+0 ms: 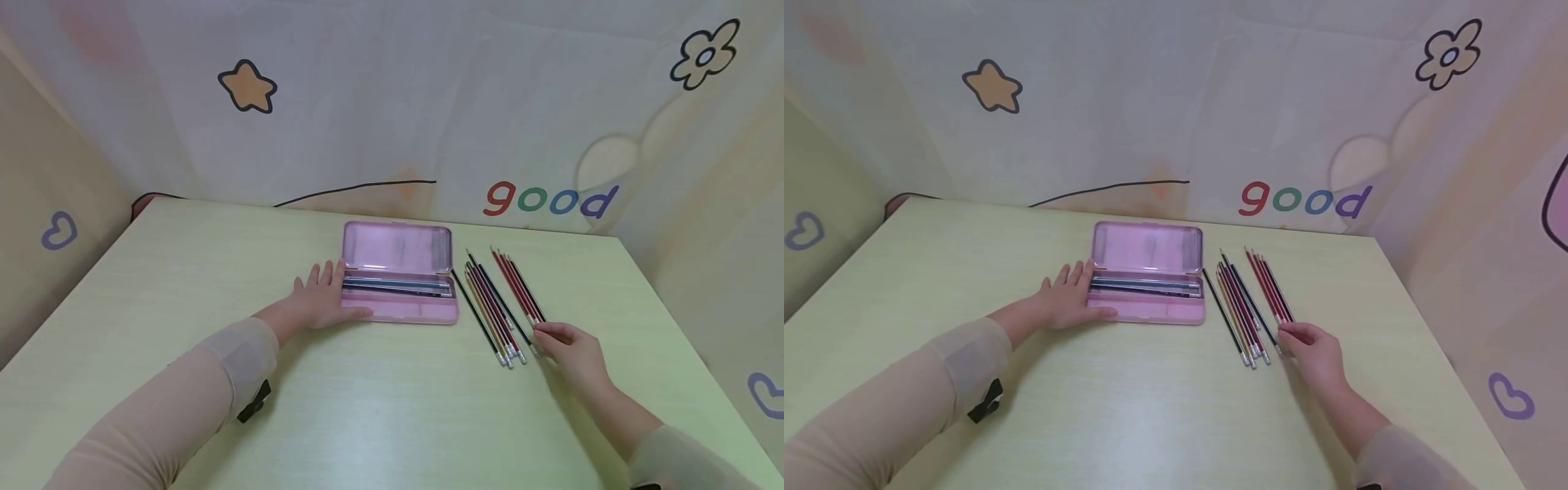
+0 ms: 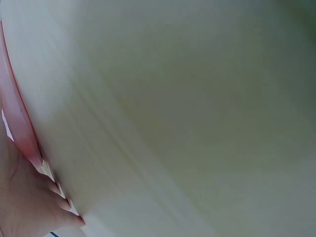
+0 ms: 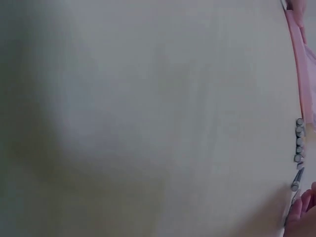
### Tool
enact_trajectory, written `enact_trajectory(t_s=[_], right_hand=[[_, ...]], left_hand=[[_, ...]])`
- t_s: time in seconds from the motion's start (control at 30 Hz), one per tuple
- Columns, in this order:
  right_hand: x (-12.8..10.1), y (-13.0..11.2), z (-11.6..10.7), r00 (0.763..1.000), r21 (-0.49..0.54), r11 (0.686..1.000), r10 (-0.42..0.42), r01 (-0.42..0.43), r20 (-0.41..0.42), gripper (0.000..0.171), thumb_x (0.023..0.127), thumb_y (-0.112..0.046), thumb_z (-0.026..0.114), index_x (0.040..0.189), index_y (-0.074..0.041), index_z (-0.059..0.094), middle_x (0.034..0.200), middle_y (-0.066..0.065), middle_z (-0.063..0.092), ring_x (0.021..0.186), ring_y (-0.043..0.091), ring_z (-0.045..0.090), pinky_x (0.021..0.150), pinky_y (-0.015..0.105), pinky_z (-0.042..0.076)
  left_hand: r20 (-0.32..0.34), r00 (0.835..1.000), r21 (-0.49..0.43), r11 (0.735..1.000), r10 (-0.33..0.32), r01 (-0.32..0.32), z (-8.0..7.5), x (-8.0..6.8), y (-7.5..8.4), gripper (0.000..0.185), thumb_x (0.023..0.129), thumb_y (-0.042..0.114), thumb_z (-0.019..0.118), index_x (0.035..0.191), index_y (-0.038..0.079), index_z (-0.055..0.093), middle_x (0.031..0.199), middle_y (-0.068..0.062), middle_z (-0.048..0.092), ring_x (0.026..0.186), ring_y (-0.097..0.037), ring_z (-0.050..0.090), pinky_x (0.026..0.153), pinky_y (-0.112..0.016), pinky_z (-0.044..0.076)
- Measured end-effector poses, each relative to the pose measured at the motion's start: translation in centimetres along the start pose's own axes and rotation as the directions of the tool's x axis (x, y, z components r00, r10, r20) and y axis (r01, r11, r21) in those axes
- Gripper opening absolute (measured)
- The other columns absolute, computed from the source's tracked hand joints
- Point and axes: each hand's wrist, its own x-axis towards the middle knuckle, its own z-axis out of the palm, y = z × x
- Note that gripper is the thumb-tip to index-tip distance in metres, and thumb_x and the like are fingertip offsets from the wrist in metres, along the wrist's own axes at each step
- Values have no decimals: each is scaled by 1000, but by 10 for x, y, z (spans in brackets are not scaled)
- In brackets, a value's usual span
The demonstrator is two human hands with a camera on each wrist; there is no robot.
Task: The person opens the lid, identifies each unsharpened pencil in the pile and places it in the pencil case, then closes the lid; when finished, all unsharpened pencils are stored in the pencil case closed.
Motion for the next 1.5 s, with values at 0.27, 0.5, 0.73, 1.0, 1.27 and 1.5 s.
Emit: enact_trajectory(t_s=[0.27,0.5,0.73,1.0,1.27,1.5], right_hand=[[-9,15,2,999,-161,987,-37,31,-33,43,89,-30,64,118,2,60,110,11,64,87,2,53,70,11,45],[-12,16,9,995,-202,975,-99,94,-14,41,88,-28,66,116,1,60,107,14,64,86,5,56,71,9,44],[-13,17,11,983,-315,938,-171,142,-67,27,86,-20,68,103,1,64,92,11,67,80,13,58,66,14,44],[-8,9,0,989,-233,972,-50,15,-143,32,89,-25,64,109,0,62,96,9,64,83,14,53,62,15,45],[-1,-9,-17,960,-3,1000,-5,5,-281,33,87,-33,66,108,-7,64,82,-19,59,77,-1,54,63,12,44],[3,-18,-20,964,284,958,36,41,-262,16,83,-26,72,96,-17,68,82,-17,64,77,-2,59,67,8,46]], left_hand=[[-5,1000,-3,1000,-1,1,-2,-1,-1,117,74,81,41,148,7,-12,154,-21,-3,138,-41,-7,105,-63,2],[-3,1000,-21,1000,-15,14,-4,-4,-4,117,74,80,42,148,6,-11,154,-21,-3,138,-41,-8,105,-62,1],[-8,1000,-17,1000,1,-1,-4,-3,-4,116,75,80,41,148,7,-10,154,-20,-3,138,-41,-8,106,-62,1],[-6,1000,-10,1000,3,-3,-1,-2,0,117,73,82,40,148,8,-11,154,-20,-4,138,-41,-8,105,-62,0],[-5,1000,-6,1000,-7,7,0,2,-1,119,71,84,39,148,9,-12,154,-19,-5,139,-39,-9,106,-61,0],[-2,1000,-19,1000,-3,3,0,0,-1,118,73,82,40,148,8,-12,154,-19,-4,138,-40,-9,106,-62,0]])
